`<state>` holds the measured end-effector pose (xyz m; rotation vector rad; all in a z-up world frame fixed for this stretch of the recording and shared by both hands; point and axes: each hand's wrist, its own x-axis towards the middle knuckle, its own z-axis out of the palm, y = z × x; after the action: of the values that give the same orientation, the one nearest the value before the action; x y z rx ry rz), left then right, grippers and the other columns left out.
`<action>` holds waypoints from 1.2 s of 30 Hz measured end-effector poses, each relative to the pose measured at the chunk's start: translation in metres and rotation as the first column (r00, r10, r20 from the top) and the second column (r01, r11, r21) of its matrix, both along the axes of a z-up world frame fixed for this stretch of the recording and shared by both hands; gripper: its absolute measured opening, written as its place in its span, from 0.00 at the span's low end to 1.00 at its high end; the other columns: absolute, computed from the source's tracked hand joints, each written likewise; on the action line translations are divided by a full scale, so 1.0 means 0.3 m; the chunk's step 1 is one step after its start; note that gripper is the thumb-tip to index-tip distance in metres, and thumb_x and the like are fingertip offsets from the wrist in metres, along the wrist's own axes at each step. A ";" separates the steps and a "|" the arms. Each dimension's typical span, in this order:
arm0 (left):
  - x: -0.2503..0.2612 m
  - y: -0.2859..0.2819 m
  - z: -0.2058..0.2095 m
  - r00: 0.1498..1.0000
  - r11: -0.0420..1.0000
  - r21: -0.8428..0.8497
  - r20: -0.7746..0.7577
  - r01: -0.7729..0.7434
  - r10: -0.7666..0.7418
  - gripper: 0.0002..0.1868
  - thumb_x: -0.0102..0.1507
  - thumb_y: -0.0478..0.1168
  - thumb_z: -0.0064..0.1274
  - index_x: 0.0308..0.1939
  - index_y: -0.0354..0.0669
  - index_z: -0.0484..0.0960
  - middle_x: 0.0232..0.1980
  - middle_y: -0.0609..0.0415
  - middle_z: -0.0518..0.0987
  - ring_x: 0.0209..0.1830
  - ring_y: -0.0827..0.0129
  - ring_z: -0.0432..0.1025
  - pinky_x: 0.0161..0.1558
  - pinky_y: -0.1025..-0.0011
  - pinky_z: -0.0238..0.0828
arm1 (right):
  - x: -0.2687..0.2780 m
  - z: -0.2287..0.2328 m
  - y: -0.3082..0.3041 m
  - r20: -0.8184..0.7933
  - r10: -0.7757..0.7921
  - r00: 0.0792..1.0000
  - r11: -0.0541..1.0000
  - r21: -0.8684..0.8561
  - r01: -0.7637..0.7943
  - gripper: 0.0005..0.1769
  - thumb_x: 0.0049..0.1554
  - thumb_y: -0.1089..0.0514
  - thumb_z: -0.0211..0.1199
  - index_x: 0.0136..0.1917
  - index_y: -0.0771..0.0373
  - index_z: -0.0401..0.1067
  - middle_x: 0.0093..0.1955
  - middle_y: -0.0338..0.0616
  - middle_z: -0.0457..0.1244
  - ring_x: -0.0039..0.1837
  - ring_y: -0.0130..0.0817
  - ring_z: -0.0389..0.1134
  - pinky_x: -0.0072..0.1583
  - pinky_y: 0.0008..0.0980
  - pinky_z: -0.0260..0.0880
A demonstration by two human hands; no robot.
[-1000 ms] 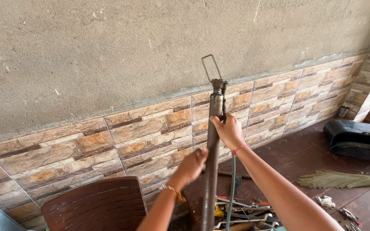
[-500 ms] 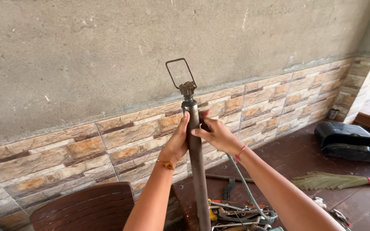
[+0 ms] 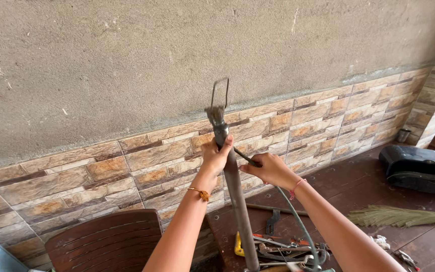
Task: The person sweeps a wooden table with a broom, then picks up tools including a pump, a hammer, and wrenches and places them onto a metal cabinet by hand.
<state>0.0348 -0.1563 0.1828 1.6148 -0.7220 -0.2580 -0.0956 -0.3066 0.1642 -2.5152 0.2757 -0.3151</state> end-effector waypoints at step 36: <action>-0.043 0.159 0.232 0.763 0.541 -0.838 -0.303 0.071 -0.571 0.33 0.64 0.71 0.42 0.47 0.45 0.73 0.36 0.53 0.75 0.38 0.63 0.72 0.48 0.53 0.76 | -0.142 -0.522 -0.176 0.276 0.081 0.958 0.931 0.322 -0.171 0.25 0.67 0.44 0.50 0.37 0.64 0.69 0.31 0.41 0.60 0.34 0.30 0.63 0.43 0.30 0.71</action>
<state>0.0220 -0.1085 0.2524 0.4499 -0.5563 -0.5737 -0.1382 -0.3595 0.0075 -2.1078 0.0547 -0.4927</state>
